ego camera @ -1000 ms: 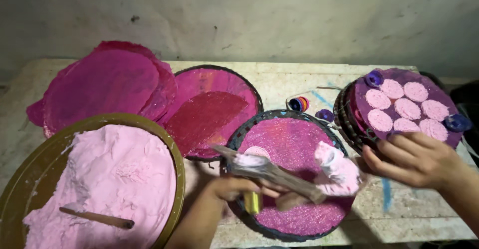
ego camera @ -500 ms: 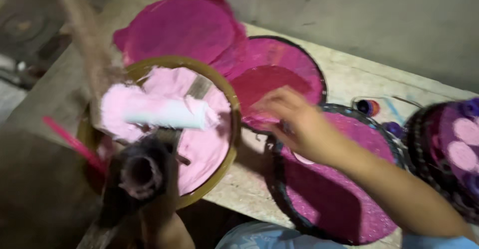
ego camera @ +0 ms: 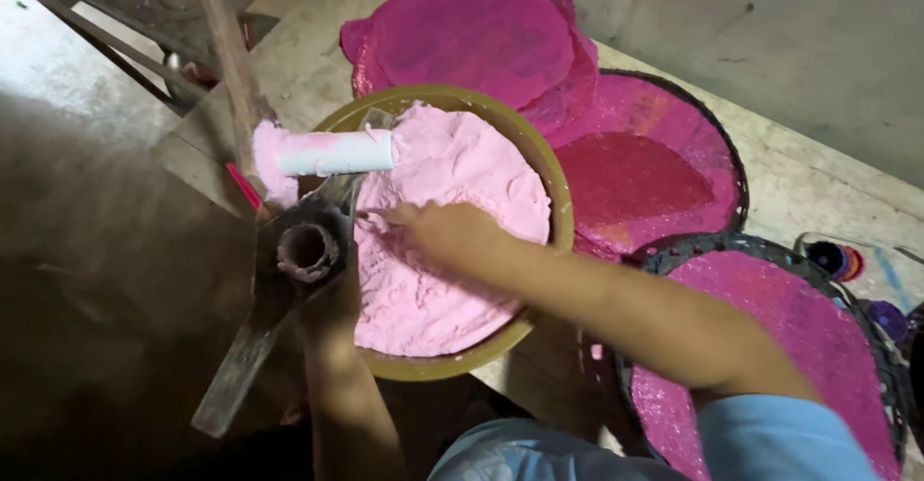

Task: The person scoops pink dough from a large bowl and uses a wooden press to form round discs on a purple mat. The discs are arranged in a circular pattern on the mat, and the person repeats the scooping and pressing process throughout the clip.

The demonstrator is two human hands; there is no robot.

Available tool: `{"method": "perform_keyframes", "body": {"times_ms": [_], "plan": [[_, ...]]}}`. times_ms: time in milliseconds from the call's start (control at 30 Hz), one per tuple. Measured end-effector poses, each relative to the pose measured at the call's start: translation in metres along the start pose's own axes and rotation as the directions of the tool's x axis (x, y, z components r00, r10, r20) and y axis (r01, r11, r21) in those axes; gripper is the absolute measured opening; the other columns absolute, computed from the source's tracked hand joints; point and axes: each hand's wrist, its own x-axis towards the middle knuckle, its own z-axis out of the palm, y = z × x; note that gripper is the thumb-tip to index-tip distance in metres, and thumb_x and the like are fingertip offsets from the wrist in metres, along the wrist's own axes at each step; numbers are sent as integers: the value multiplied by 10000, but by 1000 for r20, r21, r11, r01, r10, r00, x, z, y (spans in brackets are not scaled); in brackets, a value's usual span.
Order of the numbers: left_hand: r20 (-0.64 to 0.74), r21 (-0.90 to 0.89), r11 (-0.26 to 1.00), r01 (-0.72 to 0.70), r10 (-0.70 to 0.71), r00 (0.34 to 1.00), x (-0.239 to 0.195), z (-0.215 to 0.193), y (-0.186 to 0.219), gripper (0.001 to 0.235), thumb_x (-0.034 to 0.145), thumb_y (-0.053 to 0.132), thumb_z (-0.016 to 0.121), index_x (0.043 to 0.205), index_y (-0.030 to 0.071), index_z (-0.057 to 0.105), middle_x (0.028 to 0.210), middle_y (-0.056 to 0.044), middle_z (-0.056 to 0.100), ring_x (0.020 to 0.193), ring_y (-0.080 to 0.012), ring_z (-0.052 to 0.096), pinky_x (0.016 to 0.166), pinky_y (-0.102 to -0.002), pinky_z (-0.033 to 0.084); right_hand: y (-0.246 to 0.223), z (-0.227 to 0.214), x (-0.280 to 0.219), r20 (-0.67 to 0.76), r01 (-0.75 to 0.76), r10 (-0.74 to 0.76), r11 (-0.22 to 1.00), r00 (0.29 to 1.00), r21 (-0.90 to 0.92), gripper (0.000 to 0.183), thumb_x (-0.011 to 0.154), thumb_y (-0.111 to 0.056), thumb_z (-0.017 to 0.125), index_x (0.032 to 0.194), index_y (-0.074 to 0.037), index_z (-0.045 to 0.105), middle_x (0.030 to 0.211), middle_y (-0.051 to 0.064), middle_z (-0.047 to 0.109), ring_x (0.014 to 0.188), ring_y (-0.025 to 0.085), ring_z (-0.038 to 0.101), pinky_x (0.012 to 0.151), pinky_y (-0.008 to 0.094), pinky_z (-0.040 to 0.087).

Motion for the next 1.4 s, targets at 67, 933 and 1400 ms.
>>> {"method": "perform_keyframes", "body": {"times_ms": [67,933,1400], "plan": [[-25,-92,994,56,-58,998,16,5,0,356,1073,151,582,1388,-13,561,1340,-170,636,1228,-302,630,1064,-396,504,33,-29,8,60,16,-5,982,998,-186,316,926,-341,540,1092,-104,667,905,138,752,797,297,751,685,458,605],[125,-679,733,45,54,991,103,-38,52,388,921,261,717,1246,98,582,1187,-119,663,1032,-279,664,856,-383,542,66,-125,-187,23,142,-150,964,988,223,372,919,-182,633,1275,-144,735,1101,107,805,914,255,757,815,389,591],[691,-658,746,103,544,475,61,-4,121,621,898,501,685,1424,210,532,1406,-191,583,1267,-377,566,1079,-505,439,-7,-102,-160,89,131,-97,622,991,-772,358,945,-226,531,1250,-50,597,975,107,670,805,277,692,647,415,568]]}}
